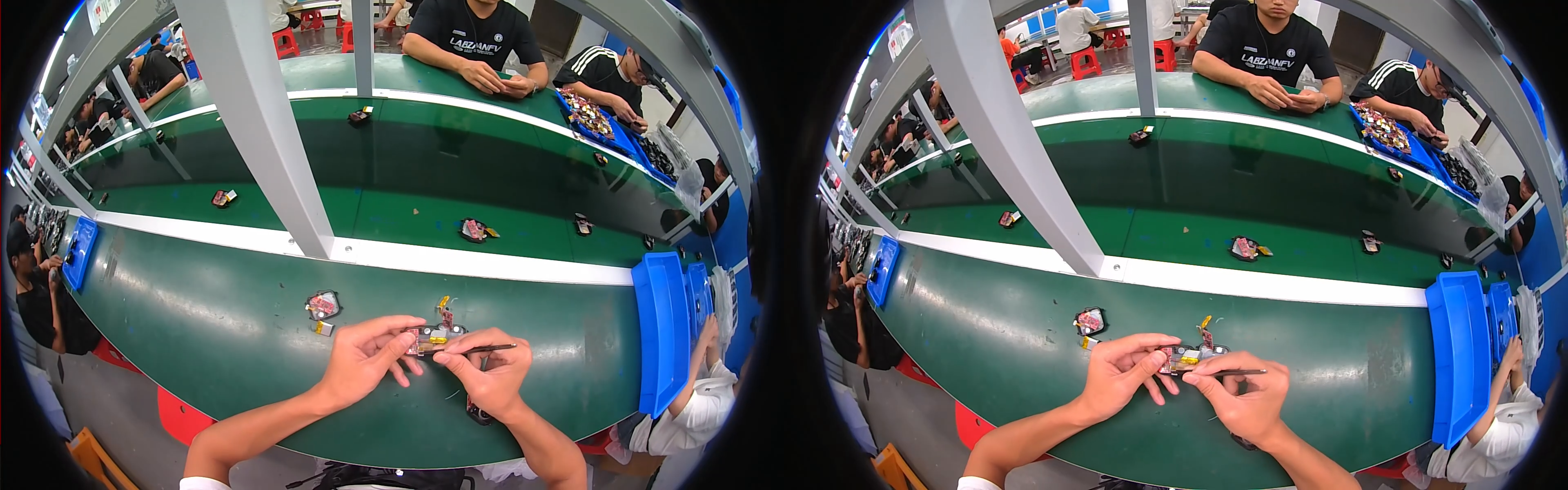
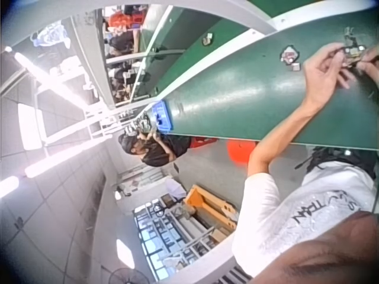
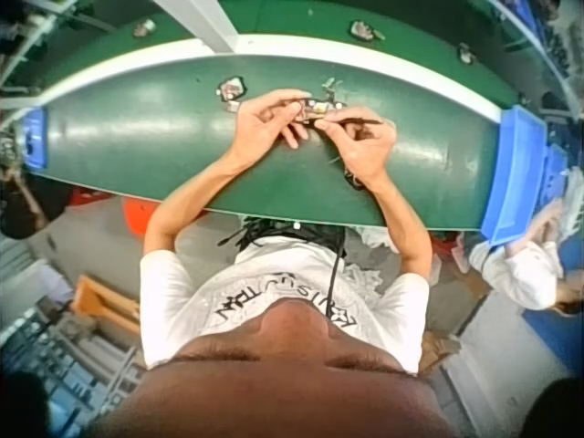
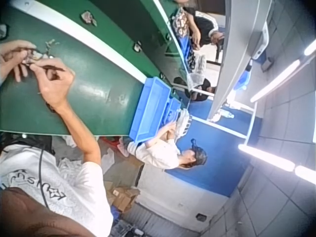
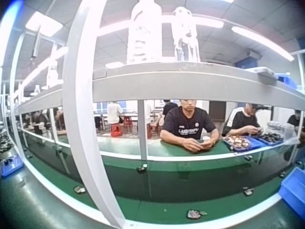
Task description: The recorder is assembling small electronic circuit boards and attaching tiny components using tweezers on a factory production line.
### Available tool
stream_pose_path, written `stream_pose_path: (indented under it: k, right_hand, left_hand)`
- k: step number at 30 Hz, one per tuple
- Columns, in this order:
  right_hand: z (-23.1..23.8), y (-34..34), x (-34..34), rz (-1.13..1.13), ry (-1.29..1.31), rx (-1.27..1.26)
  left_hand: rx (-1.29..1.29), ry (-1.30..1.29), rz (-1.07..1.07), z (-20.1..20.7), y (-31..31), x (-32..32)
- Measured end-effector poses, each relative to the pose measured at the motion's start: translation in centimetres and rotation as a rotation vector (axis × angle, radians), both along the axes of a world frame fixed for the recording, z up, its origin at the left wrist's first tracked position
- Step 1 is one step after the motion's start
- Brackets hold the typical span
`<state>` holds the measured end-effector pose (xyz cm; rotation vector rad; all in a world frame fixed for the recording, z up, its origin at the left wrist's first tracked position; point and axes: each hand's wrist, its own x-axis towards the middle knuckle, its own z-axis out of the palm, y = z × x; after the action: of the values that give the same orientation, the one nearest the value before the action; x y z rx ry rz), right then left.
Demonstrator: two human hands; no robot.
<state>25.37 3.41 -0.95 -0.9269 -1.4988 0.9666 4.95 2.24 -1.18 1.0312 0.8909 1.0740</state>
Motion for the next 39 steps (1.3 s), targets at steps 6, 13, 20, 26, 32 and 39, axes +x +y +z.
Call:
stream_pose_path:
  k: [6,13,20,26,32,39]
  right_hand:
    - [0.0,-0.1,-0.1,-0.013,0.009,0.003]
    - [0.0,-0.3,0.2,0.015,0.008,-0.103]
    - [0.6,0.3,0.3,0.009,0.000,-0.015]
    - [0.9,0.2,0.2,0.054,-0.157,0.123]
    - [1.1,0.3,0.1,0.051,-0.182,0.206]
    - [1.1,0.0,-0.5,0.019,-0.302,0.525]
  left_hand:
    - [0.034,0.006,0.031,0.0,-0.2,0.0]
    - [0.061,0.022,0.049,0.0,-0.3,0.1]
    - [0.041,0.010,0.097,0.2,-0.1,0.2]
    - [0.063,0.028,0.103,0.0,-0.2,0.3]
    - [0.047,0.032,0.093,0.0,-0.2,0.4]
    - [0.059,0.117,0.082,0.3,-0.2,0.2]
